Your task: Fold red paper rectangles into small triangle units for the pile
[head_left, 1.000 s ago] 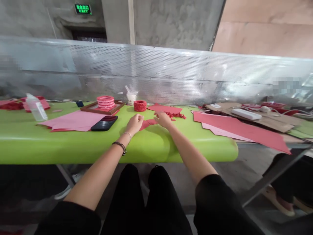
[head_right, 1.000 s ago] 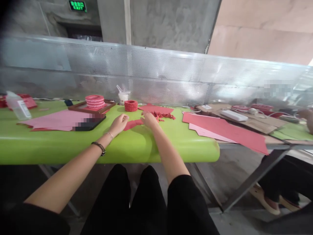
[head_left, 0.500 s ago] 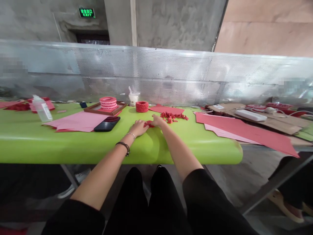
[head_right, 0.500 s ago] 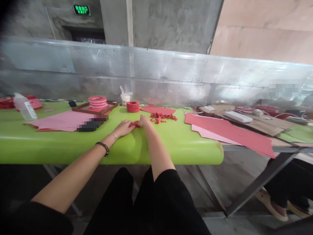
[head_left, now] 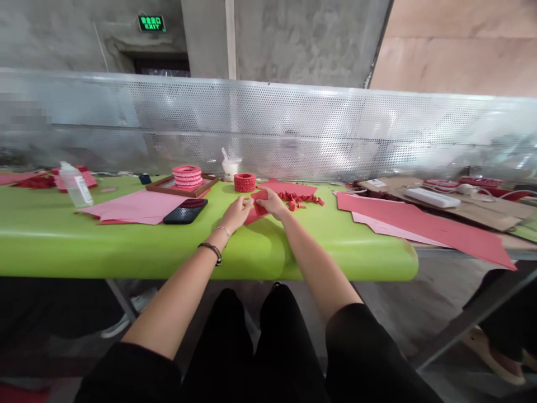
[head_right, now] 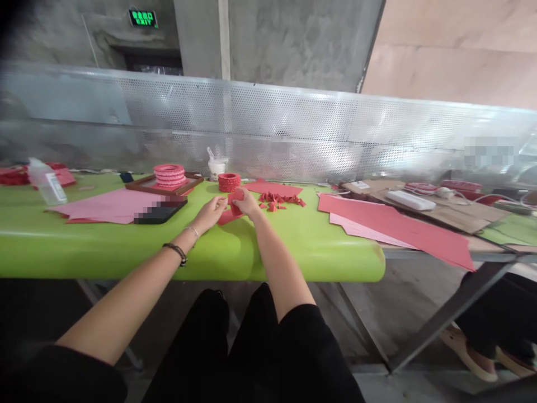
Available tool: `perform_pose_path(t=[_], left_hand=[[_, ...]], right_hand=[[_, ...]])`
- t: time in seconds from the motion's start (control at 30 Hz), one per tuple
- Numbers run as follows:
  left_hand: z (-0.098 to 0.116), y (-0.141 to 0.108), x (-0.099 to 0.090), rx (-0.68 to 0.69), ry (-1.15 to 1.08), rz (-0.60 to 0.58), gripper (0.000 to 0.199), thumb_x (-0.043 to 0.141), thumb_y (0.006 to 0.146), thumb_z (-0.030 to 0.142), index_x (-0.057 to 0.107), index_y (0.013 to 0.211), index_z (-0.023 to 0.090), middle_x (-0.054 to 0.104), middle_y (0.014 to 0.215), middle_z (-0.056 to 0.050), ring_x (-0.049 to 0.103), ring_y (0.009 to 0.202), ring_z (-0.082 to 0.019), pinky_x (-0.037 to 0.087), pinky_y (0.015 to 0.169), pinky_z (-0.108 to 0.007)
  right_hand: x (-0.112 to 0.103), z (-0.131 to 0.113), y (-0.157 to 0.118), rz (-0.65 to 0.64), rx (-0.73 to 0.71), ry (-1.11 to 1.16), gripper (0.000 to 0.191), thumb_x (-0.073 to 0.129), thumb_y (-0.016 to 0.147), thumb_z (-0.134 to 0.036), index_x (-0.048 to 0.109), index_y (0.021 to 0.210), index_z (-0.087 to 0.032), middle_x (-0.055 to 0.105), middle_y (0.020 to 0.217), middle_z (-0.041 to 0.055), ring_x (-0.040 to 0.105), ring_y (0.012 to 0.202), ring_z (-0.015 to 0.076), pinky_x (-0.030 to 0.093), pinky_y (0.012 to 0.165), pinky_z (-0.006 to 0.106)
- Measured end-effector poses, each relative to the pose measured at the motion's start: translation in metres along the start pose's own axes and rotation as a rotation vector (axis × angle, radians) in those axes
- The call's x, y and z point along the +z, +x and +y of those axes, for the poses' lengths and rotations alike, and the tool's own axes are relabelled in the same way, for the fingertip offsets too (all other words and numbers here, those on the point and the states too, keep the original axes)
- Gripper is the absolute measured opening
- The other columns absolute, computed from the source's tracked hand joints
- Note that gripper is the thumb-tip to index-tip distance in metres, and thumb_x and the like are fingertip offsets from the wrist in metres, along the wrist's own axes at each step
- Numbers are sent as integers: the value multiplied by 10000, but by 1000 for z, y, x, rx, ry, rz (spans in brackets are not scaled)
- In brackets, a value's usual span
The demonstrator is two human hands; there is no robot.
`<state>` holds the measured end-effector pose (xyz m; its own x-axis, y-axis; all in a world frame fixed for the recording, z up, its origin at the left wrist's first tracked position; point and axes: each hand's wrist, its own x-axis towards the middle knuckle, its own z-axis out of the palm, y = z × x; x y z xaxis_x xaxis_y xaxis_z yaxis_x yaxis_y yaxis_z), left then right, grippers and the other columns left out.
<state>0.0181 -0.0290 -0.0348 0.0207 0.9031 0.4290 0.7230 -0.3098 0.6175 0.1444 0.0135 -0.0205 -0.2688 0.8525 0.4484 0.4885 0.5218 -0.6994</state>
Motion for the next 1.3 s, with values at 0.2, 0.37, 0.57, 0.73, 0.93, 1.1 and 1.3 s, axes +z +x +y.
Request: perform_pose_path(t=[0.2,0.37,0.57,0.73,0.93,1.1,1.3], left_hand=[[-1,1,-1,-83,-95,-43,277,462,828,298,501,1053,140,535,1044,-76,543,883,-180,461,749,-380],[4,0,-2,-99,-252,-96,275,467,825,301,510,1039,135,540,1035,-68,544,880,-187,463,745,-377],[5,1,-7,-100,-569,-72,285,460,828,306,499,1049,129,540,1024,-70,548,864,-182,468,728,-371],[6,0,-4,-97,-780,-229,250,449,836,299,515,998,120,563,921,-55,561,747,-138,484,642,-312],[6,-1,-3,-84,-873,-380,249,448,837,305,516,989,120,565,897,-49,560,713,-127,484,612,-292],[3,-1,-4,-64,-857,-447,257,451,834,306,514,1010,129,559,955,-61,560,778,-146,483,666,-324],[5,-3,-2,-47,-776,-383,259,455,831,311,521,996,122,565,944,-58,562,777,-148,481,669,-328]], right_hand=[[2,-11,-6,-132,92,231,210,450,846,-262,524,974,-113,570,908,43,566,755,116,483,665,293],[2,-16,-10,-100,83,415,178,354,862,-147,531,875,-124,597,790,25,563,657,77,470,644,216],[-5,-22,-13,-119,-16,592,228,318,866,-241,499,996,-193,597,901,26,571,780,95,467,694,210],[-21,-17,-13,-194,-89,686,251,330,835,-144,514,973,-246,576,927,-15,550,817,84,442,768,230],[-38,-6,-17,-413,-103,687,153,468,758,-94,576,798,-195,574,821,-12,547,760,84,434,756,241],[-48,-1,-23,-496,-105,651,70,553,737,-195,584,797,-176,582,790,-6,549,745,86,425,751,248],[-44,-1,-23,-449,-97,586,139,574,721,-284,580,727,-145,570,699,-11,540,685,83,424,724,252]])
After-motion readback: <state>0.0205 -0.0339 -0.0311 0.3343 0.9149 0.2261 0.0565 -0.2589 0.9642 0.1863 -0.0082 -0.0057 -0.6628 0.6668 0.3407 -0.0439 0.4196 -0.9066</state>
